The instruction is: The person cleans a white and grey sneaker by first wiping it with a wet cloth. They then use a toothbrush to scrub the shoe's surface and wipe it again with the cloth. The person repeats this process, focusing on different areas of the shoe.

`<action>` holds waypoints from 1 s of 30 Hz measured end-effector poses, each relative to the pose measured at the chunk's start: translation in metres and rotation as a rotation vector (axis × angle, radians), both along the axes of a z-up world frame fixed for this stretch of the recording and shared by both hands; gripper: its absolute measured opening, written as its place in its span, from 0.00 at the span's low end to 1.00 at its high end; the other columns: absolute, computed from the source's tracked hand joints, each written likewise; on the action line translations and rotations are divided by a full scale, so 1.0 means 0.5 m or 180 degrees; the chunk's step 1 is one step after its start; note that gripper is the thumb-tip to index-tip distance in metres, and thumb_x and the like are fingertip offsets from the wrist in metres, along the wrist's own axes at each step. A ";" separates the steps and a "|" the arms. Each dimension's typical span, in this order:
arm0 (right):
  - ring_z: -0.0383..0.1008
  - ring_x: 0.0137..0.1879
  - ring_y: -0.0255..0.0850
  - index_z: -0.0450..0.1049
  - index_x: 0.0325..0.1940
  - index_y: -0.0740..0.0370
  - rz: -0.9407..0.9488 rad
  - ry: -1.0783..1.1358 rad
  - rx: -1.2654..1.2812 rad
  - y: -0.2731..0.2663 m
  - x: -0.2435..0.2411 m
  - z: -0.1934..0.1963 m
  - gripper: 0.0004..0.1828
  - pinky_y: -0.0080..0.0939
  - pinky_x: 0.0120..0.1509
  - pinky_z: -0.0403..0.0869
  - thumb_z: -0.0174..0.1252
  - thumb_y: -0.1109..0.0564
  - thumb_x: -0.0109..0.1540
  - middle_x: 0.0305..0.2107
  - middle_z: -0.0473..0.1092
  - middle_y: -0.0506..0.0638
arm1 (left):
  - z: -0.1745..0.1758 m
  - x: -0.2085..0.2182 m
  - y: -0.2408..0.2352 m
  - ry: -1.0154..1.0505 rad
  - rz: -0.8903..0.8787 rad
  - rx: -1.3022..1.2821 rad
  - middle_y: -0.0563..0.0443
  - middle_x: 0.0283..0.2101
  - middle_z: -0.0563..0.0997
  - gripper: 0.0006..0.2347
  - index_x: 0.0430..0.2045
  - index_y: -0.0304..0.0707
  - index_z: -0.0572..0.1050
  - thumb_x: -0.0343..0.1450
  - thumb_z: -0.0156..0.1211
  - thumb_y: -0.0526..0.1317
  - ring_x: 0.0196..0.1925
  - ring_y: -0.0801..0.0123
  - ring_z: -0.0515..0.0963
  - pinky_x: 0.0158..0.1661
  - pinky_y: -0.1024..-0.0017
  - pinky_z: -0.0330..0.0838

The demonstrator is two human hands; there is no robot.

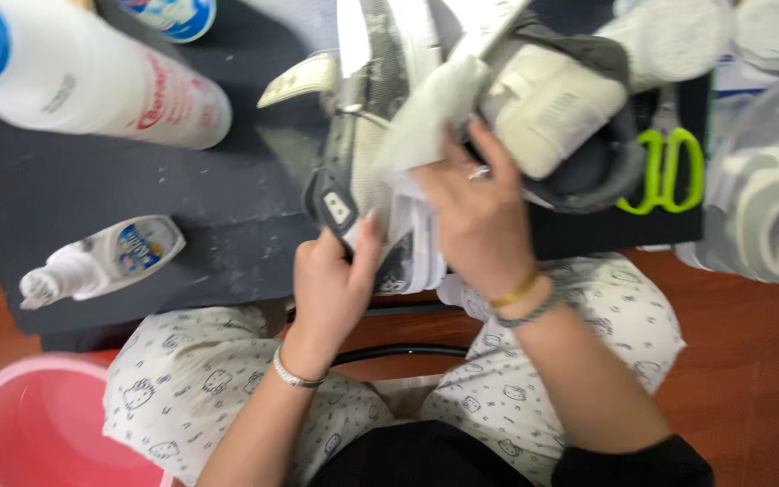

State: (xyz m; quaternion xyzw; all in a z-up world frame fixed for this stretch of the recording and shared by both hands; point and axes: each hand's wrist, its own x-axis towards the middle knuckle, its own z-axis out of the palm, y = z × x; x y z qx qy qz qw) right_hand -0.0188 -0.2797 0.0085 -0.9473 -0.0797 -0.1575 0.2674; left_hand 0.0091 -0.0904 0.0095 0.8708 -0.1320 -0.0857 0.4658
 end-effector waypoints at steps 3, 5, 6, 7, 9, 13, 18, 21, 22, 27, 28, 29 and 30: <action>0.76 0.63 0.57 0.73 0.58 0.72 0.0066 -0.0082 0.0468 0.012 -0.007 0.004 0.19 0.61 0.80 0.62 0.52 0.71 0.62 0.47 0.75 0.66 | 0.006 0.000 -0.001 -0.0016 -0.0023 -0.0126 0.38 0.20 0.78 0.11 0.33 0.27 0.76 0.77 0.57 0.40 0.22 0.53 0.83 0.23 0.65 0.71; 0.77 0.61 0.56 0.73 0.57 0.72 0.0128 -0.0022 0.0590 0.011 -0.029 0.004 0.21 0.59 0.77 0.64 0.50 0.72 0.61 0.47 0.76 0.65 | 0.005 0.003 0.000 0.0165 0.0001 -0.0014 0.38 0.18 0.77 0.11 0.31 0.27 0.77 0.77 0.57 0.41 0.19 0.54 0.82 0.22 0.65 0.70; 0.77 0.60 0.55 0.74 0.57 0.72 0.0168 0.0001 0.0657 0.011 -0.041 0.002 0.21 0.59 0.76 0.66 0.49 0.73 0.60 0.47 0.76 0.65 | 0.005 0.002 0.001 0.0128 -0.0008 0.0009 0.38 0.18 0.77 0.12 0.31 0.27 0.76 0.77 0.57 0.41 0.19 0.54 0.81 0.23 0.65 0.69; 0.78 0.59 0.55 0.74 0.56 0.72 0.0167 0.0105 0.0785 0.010 -0.051 0.001 0.21 0.59 0.76 0.67 0.49 0.73 0.60 0.46 0.76 0.64 | 0.004 0.002 0.000 0.0079 -0.0013 0.0025 0.38 0.18 0.77 0.12 0.30 0.27 0.76 0.77 0.58 0.41 0.19 0.53 0.81 0.23 0.65 0.69; 0.79 0.56 0.54 0.75 0.54 0.71 0.0174 0.0288 0.1030 -0.001 -0.067 0.001 0.20 0.59 0.77 0.70 0.49 0.73 0.59 0.43 0.77 0.62 | 0.001 0.004 -0.003 0.0024 0.0005 0.0064 0.37 0.18 0.77 0.13 0.29 0.26 0.76 0.77 0.58 0.41 0.18 0.53 0.80 0.22 0.65 0.68; 0.77 0.50 0.50 0.75 0.54 0.70 -0.0099 0.0483 0.1917 -0.026 -0.093 0.009 0.19 0.44 0.55 0.75 0.48 0.71 0.61 0.47 0.77 0.63 | 0.001 0.008 -0.004 0.0084 0.0070 0.0172 0.39 0.17 0.78 0.15 0.27 0.27 0.76 0.76 0.56 0.44 0.17 0.56 0.81 0.21 0.65 0.69; 0.71 0.60 0.35 0.70 0.63 0.66 -0.0475 -0.0475 0.2950 -0.069 -0.147 0.022 0.20 0.32 0.66 0.69 0.47 0.66 0.67 0.55 0.72 0.60 | 0.013 0.008 0.015 -0.0143 0.0102 0.0647 0.36 0.17 0.78 0.18 0.28 0.29 0.77 0.77 0.54 0.48 0.19 0.48 0.80 0.23 0.58 0.70; 0.56 0.37 0.34 0.67 0.73 0.62 -0.1457 -0.0118 0.3375 -0.138 -0.181 0.035 0.30 0.34 0.46 0.60 0.56 0.61 0.64 0.38 0.58 0.61 | 0.042 -0.006 0.023 -0.0800 -0.0147 0.1497 0.34 0.19 0.78 0.19 0.23 0.31 0.76 0.78 0.55 0.50 0.22 0.40 0.79 0.25 0.52 0.71; 0.62 0.40 0.38 0.67 0.71 0.62 -0.1564 -0.0177 0.2738 -0.157 -0.184 0.038 0.29 0.36 0.49 0.64 0.57 0.57 0.65 0.41 0.64 0.62 | 0.055 -0.013 0.018 -0.0976 -0.0193 0.1818 0.35 0.18 0.78 0.20 0.20 0.33 0.75 0.77 0.55 0.51 0.21 0.41 0.78 0.25 0.51 0.71; 0.81 0.36 0.50 0.69 0.63 0.57 -0.2271 0.1170 0.1452 -0.203 -0.129 0.043 0.35 0.46 0.41 0.75 0.60 0.34 0.61 0.28 0.77 0.59 | 0.093 -0.030 -0.030 -0.1463 -0.0460 0.2481 0.38 0.12 0.75 0.20 0.19 0.36 0.74 0.76 0.55 0.52 0.14 0.48 0.77 0.18 0.59 0.71; 0.80 0.34 0.51 0.70 0.61 0.57 -0.2319 0.1086 0.1246 -0.195 -0.114 0.040 0.35 0.48 0.39 0.75 0.62 0.33 0.59 0.26 0.77 0.58 | 0.091 -0.029 -0.042 -0.1609 -0.0514 0.2552 0.40 0.12 0.74 0.20 0.17 0.37 0.73 0.76 0.55 0.52 0.14 0.50 0.77 0.18 0.61 0.71; 0.80 0.32 0.53 0.70 0.60 0.58 -0.2337 0.1003 0.1020 -0.190 -0.096 0.038 0.36 0.50 0.37 0.75 0.63 0.32 0.58 0.24 0.76 0.57 | 0.088 -0.032 -0.058 -0.1570 -0.0626 0.2558 0.40 0.11 0.74 0.20 0.17 0.37 0.73 0.76 0.55 0.52 0.13 0.51 0.77 0.17 0.61 0.71; 0.79 0.31 0.54 0.71 0.58 0.59 -0.2353 0.0922 0.0793 -0.195 -0.087 0.037 0.36 0.52 0.36 0.75 0.64 0.32 0.57 0.22 0.76 0.57 | 0.082 -0.036 -0.074 -0.1530 -0.0738 0.2563 0.41 0.11 0.74 0.21 0.16 0.37 0.73 0.76 0.56 0.53 0.12 0.52 0.77 0.16 0.62 0.71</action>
